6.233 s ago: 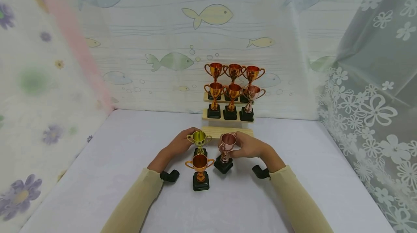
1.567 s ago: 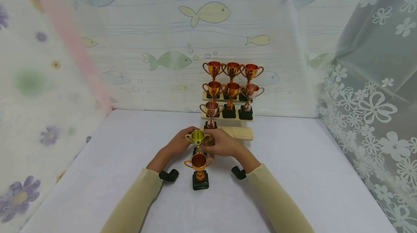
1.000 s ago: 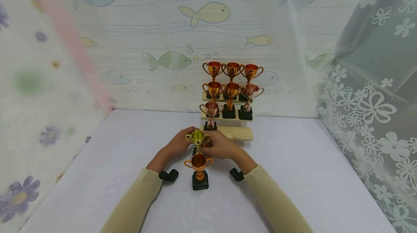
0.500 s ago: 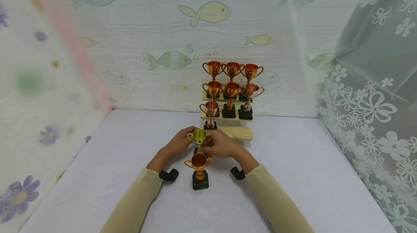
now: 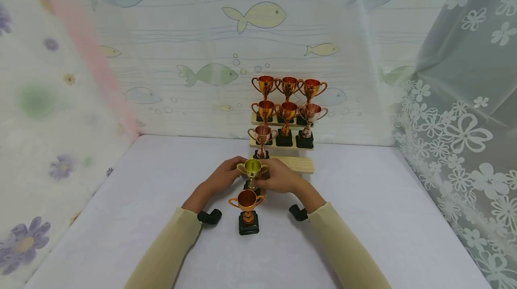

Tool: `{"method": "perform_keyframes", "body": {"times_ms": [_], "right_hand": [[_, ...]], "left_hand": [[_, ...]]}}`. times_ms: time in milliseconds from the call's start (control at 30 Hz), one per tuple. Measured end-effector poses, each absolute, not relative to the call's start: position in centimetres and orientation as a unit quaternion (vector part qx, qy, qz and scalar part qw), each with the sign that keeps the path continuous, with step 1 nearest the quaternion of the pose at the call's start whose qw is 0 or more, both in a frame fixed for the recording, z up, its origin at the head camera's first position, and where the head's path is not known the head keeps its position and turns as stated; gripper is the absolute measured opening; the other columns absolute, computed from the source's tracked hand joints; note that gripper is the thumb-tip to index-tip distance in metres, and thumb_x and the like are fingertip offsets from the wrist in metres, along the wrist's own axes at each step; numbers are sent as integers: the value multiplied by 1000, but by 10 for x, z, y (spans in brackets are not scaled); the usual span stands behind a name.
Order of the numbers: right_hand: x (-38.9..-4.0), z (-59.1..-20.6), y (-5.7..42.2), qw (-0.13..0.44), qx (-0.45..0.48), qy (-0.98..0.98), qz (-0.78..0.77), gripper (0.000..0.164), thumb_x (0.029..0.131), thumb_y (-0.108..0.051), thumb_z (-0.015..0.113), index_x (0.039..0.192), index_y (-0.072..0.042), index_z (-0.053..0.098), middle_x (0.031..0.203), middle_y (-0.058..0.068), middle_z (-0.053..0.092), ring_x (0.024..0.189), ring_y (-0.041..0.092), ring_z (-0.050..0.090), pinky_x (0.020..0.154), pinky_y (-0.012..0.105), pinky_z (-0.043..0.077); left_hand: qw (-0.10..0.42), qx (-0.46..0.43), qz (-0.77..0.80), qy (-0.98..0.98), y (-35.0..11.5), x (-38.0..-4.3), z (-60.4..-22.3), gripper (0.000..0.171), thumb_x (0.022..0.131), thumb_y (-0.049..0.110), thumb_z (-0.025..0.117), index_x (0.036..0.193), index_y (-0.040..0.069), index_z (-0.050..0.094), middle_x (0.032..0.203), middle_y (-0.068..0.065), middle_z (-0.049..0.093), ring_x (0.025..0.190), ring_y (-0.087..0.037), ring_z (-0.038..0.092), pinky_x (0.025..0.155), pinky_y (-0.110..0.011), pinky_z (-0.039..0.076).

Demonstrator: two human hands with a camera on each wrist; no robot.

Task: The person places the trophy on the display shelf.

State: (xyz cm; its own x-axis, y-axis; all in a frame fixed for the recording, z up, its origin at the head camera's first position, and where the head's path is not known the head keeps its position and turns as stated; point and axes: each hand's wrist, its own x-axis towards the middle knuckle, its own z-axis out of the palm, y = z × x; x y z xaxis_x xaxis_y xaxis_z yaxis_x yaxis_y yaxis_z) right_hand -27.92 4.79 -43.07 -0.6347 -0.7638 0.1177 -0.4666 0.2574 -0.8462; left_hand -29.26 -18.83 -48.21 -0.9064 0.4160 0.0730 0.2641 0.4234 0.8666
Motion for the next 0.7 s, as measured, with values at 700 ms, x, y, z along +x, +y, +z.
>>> {"method": "perform_keyframes", "body": {"times_ms": [700], "right_hand": [[-281, -402, 82, 109, -369, 825, -415, 41, 85, -23, 80, 122, -13, 65, 105, -3, 67, 92, 15, 63, 84, 36, 54]], "left_hand": [[94, 186, 507, 836, -186, -295, -483, 37, 106, 34, 49, 129, 7, 58, 101, -11, 72, 99, -26, 66, 94, -45, 49]]}}
